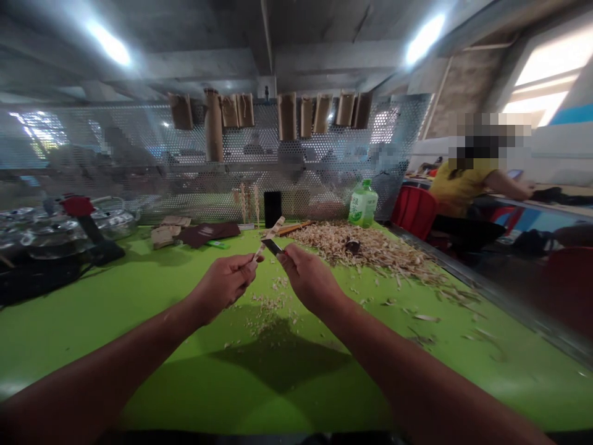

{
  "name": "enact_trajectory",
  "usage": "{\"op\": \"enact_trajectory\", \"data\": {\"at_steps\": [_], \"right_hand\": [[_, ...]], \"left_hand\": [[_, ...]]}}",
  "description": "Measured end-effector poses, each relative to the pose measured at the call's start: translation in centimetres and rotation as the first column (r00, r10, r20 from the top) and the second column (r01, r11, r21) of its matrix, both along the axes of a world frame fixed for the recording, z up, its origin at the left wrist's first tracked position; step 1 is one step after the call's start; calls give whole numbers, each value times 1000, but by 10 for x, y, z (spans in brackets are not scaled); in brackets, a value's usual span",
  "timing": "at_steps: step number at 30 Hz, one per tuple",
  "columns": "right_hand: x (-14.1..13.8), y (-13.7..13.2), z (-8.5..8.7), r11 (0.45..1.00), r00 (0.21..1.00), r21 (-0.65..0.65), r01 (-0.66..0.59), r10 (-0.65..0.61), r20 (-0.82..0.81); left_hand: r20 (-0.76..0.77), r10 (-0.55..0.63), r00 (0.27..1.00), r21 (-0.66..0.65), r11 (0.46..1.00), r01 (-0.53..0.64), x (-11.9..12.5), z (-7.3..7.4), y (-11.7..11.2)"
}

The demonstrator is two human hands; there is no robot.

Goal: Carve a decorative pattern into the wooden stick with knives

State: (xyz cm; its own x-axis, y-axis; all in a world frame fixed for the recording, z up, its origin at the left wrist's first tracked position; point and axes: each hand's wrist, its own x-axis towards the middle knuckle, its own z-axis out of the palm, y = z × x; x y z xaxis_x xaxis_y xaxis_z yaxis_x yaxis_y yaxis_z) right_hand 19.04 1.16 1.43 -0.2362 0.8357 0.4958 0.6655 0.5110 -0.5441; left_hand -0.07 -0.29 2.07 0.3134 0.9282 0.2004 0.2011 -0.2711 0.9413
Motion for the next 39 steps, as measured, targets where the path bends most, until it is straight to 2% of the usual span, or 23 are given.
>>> {"op": "enact_trajectory", "data": {"at_steps": [7, 18, 23, 30, 35, 39], "right_hand": [[2, 2, 1, 998, 999, -56, -29, 30, 11], [4, 5, 6, 990, 996, -122, -68, 74, 47], [4, 6, 6, 987, 995, -129, -91, 96, 29], [2, 3, 3, 988, 997, -138, -75, 80, 25], [1, 5, 1, 983, 994, -153, -105, 102, -30], [-1, 8, -5, 974, 985, -177, -142, 122, -121]], "left_hand": [[-111, 38, 993, 75, 997, -30, -1, 0, 1], [-308, 65, 949, 233, 972, 9, -6, 4, 2], [-325, 78, 942, 284, 959, 18, -7, 0, 4], [-410, 162, 897, 342, 940, -14, -6, -1, -2], [-347, 130, 929, 305, 952, -19, -3, 0, -1], [-151, 12, 988, 84, 996, 1, 1, 0, -1]]}}
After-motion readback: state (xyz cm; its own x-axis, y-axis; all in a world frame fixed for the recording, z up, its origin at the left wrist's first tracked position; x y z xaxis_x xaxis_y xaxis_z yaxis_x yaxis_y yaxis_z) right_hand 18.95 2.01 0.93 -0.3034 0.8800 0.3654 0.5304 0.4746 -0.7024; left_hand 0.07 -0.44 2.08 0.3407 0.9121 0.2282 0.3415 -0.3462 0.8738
